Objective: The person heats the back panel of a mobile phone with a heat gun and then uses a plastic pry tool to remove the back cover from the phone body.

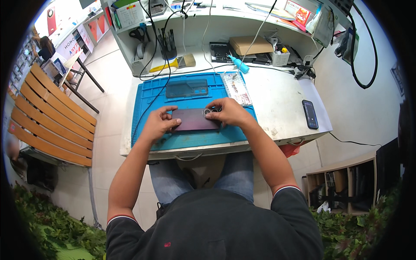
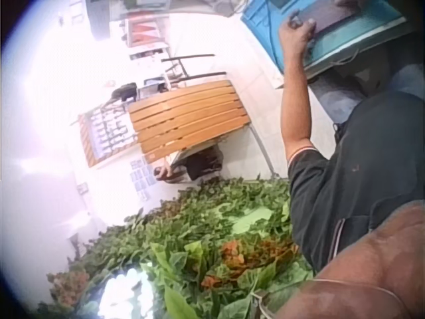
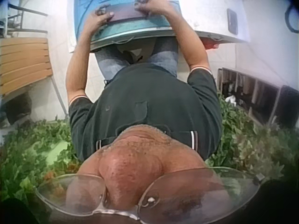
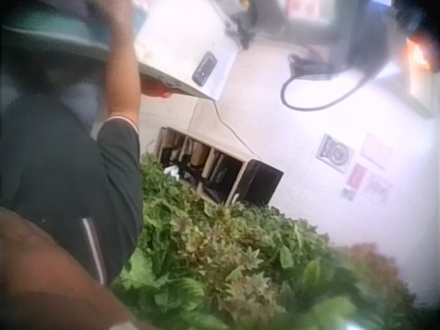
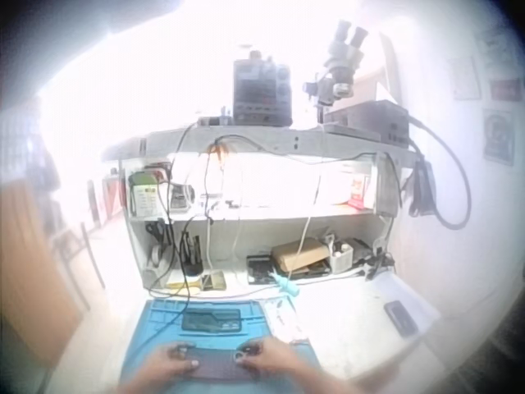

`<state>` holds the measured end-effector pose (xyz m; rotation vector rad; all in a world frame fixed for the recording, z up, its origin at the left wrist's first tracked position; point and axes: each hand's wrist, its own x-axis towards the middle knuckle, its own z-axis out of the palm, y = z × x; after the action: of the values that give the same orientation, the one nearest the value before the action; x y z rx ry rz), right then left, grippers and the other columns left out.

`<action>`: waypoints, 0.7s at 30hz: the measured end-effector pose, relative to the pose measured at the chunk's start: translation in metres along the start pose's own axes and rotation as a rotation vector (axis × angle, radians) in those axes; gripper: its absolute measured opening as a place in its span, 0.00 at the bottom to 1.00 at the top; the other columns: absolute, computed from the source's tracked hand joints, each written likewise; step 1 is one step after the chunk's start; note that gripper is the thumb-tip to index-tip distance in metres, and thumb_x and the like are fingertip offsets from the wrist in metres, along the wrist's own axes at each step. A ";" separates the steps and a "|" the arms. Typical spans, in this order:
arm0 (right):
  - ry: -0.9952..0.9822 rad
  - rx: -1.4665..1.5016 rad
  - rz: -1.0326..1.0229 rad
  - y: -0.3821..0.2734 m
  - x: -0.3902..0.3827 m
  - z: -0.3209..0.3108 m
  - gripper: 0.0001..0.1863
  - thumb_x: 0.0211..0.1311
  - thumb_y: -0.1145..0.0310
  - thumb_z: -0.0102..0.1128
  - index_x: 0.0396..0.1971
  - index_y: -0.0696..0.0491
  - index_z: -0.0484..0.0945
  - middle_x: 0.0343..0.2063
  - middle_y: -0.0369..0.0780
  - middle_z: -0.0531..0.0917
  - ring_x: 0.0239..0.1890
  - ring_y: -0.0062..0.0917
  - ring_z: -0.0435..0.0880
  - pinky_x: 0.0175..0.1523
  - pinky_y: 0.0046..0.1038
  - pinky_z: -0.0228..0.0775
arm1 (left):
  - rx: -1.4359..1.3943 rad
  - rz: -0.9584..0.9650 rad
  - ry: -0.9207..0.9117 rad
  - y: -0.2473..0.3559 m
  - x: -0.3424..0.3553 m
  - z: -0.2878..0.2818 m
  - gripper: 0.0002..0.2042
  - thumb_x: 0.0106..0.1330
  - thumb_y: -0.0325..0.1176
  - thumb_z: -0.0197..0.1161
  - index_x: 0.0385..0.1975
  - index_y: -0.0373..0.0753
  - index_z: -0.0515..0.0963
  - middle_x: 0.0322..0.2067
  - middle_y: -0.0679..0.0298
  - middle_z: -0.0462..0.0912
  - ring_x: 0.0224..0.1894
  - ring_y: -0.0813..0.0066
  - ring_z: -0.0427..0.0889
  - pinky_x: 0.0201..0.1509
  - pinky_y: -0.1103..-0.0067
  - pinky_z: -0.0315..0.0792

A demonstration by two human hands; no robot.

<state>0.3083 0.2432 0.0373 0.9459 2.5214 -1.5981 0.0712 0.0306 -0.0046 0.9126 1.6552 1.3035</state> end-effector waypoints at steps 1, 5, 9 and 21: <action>0.076 -0.154 -0.130 0.004 -0.004 0.005 0.37 0.58 0.57 0.88 0.64 0.59 0.86 0.50 0.46 0.90 0.51 0.35 0.91 0.51 0.37 0.89 | 0.052 0.004 -0.015 0.008 0.000 0.000 0.31 0.68 0.29 0.81 0.70 0.30 0.79 0.38 0.66 0.89 0.37 0.81 0.86 0.41 0.83 0.78; 0.209 -0.436 -0.397 0.023 -0.016 0.024 0.47 0.43 0.46 0.93 0.63 0.56 0.87 0.60 0.47 0.85 0.66 0.45 0.82 0.73 0.42 0.76 | 0.160 0.001 -0.021 0.004 -0.003 -0.008 0.36 0.62 0.34 0.86 0.69 0.27 0.80 0.42 0.58 0.91 0.37 0.76 0.87 0.43 0.77 0.82; 0.215 -0.507 -0.387 0.031 -0.029 0.017 0.49 0.48 0.42 0.91 0.67 0.54 0.86 0.65 0.48 0.82 0.67 0.45 0.83 0.71 0.41 0.79 | 0.706 0.189 -0.117 0.023 -0.001 -0.005 0.44 0.47 0.45 0.93 0.67 0.36 0.84 0.55 0.51 0.88 0.45 0.63 0.89 0.55 0.69 0.84; 0.956 -0.374 -1.108 -0.047 -0.176 -0.069 0.14 0.79 0.76 0.63 0.58 0.63 0.87 0.51 0.58 0.90 0.57 0.48 0.91 0.61 0.43 0.86 | 0.628 0.827 0.429 0.134 -0.114 -0.081 0.13 0.70 0.30 0.81 0.50 0.34 0.90 0.38 0.62 0.92 0.36 0.78 0.87 0.41 0.81 0.79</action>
<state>0.4499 0.2011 0.1642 0.1836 4.2700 -0.5486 0.0496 -0.0759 0.1555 1.9498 2.1853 1.5994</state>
